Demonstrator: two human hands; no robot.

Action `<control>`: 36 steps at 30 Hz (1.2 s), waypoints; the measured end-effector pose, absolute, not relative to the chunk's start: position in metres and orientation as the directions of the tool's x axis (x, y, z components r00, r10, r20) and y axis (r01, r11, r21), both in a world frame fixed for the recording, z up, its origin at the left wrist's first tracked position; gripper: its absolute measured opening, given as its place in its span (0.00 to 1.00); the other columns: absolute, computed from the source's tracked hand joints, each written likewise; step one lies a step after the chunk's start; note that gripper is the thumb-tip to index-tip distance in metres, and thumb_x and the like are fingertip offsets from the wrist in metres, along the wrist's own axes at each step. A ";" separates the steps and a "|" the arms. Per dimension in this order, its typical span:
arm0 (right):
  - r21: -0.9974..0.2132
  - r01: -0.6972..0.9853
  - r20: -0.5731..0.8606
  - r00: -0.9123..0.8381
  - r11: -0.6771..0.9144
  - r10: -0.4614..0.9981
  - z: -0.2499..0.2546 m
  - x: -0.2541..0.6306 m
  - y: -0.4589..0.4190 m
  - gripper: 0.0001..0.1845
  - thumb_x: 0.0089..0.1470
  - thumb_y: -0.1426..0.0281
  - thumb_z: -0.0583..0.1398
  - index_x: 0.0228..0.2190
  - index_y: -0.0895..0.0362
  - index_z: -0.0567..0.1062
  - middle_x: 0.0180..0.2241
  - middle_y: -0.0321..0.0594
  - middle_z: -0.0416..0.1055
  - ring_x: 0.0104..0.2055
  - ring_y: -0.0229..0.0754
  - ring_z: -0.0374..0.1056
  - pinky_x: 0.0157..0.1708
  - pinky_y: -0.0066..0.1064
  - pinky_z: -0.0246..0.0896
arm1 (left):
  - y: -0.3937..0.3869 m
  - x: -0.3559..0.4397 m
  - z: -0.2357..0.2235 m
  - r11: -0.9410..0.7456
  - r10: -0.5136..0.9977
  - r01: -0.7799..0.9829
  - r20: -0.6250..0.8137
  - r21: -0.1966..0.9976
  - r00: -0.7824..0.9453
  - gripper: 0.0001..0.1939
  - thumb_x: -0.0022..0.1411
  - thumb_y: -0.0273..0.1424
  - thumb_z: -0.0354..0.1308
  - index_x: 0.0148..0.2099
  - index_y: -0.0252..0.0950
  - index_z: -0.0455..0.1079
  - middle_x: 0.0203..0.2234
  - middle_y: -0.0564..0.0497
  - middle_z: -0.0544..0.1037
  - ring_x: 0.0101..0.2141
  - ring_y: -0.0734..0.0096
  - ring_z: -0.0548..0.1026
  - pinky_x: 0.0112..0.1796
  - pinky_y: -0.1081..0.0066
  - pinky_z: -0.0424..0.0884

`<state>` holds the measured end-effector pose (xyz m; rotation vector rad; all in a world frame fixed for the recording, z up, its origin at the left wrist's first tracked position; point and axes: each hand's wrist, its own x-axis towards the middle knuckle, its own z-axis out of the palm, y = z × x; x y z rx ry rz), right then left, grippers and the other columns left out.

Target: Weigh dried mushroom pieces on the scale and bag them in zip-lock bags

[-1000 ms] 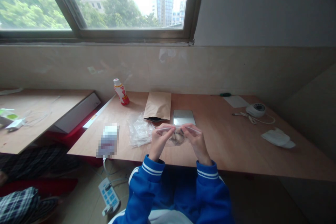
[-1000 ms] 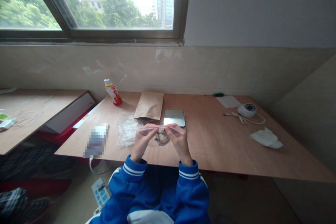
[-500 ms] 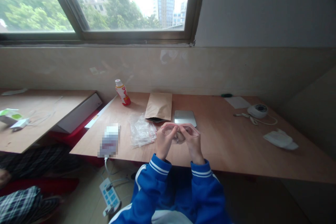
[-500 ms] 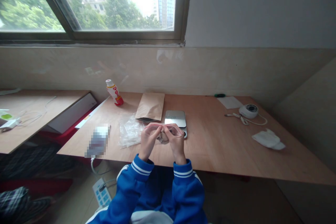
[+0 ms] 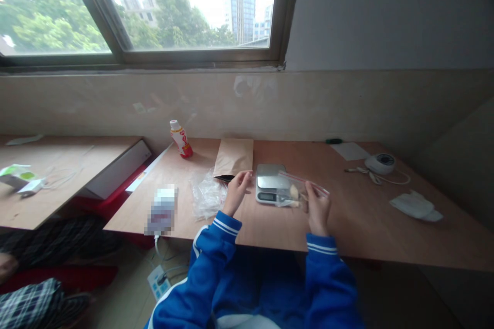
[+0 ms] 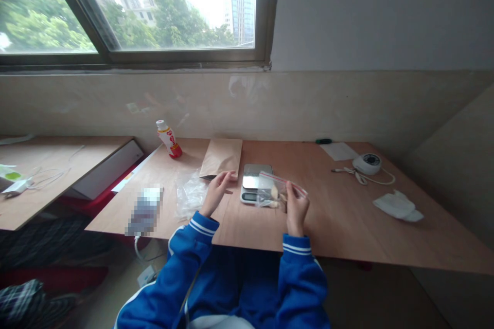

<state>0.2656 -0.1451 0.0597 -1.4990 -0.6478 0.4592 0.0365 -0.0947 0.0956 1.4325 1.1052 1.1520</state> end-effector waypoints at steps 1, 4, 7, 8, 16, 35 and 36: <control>-0.991 0.133 0.091 0.793 -0.026 0.602 0.054 0.287 -0.142 0.24 0.42 0.52 0.63 0.26 0.63 0.76 0.28 0.50 0.77 0.31 0.51 0.73 0.27 0.35 0.66 | -0.088 0.025 0.092 -0.210 0.977 0.162 0.200 0.964 0.075 0.19 0.63 0.42 0.50 0.49 0.35 0.70 0.41 0.43 0.78 0.39 0.63 0.78 0.35 0.68 0.74; -0.929 0.257 0.076 0.838 -0.268 0.540 0.041 0.342 -0.130 0.24 0.39 0.52 0.64 0.25 0.63 0.76 0.27 0.56 0.76 0.33 0.57 0.73 0.29 0.40 0.65 | -0.064 -0.009 0.076 -0.347 0.906 0.448 0.418 0.824 -0.067 0.21 0.58 0.34 0.57 0.53 0.34 0.66 0.49 0.40 0.73 0.50 0.58 0.72 0.50 0.58 0.67; -0.817 0.383 0.110 0.837 -0.432 0.536 0.035 0.364 -0.121 0.32 0.41 0.53 0.62 0.38 0.69 0.74 0.35 0.64 0.75 0.39 0.63 0.71 0.35 0.46 0.65 | -0.041 -0.033 0.059 -0.369 0.888 0.655 0.458 0.660 0.040 0.33 0.51 0.27 0.62 0.60 0.35 0.60 0.55 0.39 0.69 0.55 0.54 0.66 0.55 0.55 0.61; -0.781 0.434 0.160 0.834 -0.450 0.527 0.034 0.363 -0.121 0.36 0.42 0.53 0.61 0.43 0.71 0.71 0.39 0.68 0.73 0.43 0.66 0.70 0.38 0.48 0.64 | -0.034 -0.038 0.055 -0.366 0.898 0.694 0.430 0.619 0.090 0.33 0.51 0.25 0.62 0.60 0.37 0.60 0.55 0.41 0.69 0.55 0.54 0.66 0.55 0.55 0.62; -0.470 0.784 0.540 0.619 -0.406 0.570 0.013 0.300 -0.149 0.37 0.55 0.55 0.52 0.58 0.67 0.58 0.62 0.67 0.48 0.64 0.71 0.42 0.54 0.64 0.45 | -0.011 -0.049 0.061 -0.385 0.904 0.738 0.388 0.554 0.180 0.14 0.61 0.30 0.54 0.47 0.46 0.75 0.49 0.47 0.77 0.52 0.57 0.71 0.58 0.52 0.54; -0.556 0.610 0.465 -0.334 0.565 0.820 0.156 0.139 -0.117 0.16 0.58 0.76 0.51 0.42 0.54 0.76 0.44 0.44 0.74 0.49 0.45 0.69 0.51 0.39 0.64 | -0.060 0.005 0.146 -0.312 0.950 0.127 0.309 0.942 0.044 0.12 0.55 0.36 0.61 0.40 0.38 0.79 0.38 0.49 0.82 0.42 0.58 0.78 0.44 0.62 0.73; -0.538 0.655 0.454 -0.304 0.530 0.837 0.152 0.132 -0.111 0.16 0.57 0.77 0.52 0.43 0.56 0.76 0.45 0.46 0.74 0.49 0.46 0.69 0.51 0.39 0.64 | -0.063 0.007 0.145 -0.307 0.952 0.115 0.306 0.945 0.026 0.12 0.55 0.36 0.61 0.40 0.38 0.79 0.38 0.48 0.82 0.42 0.58 0.78 0.45 0.62 0.73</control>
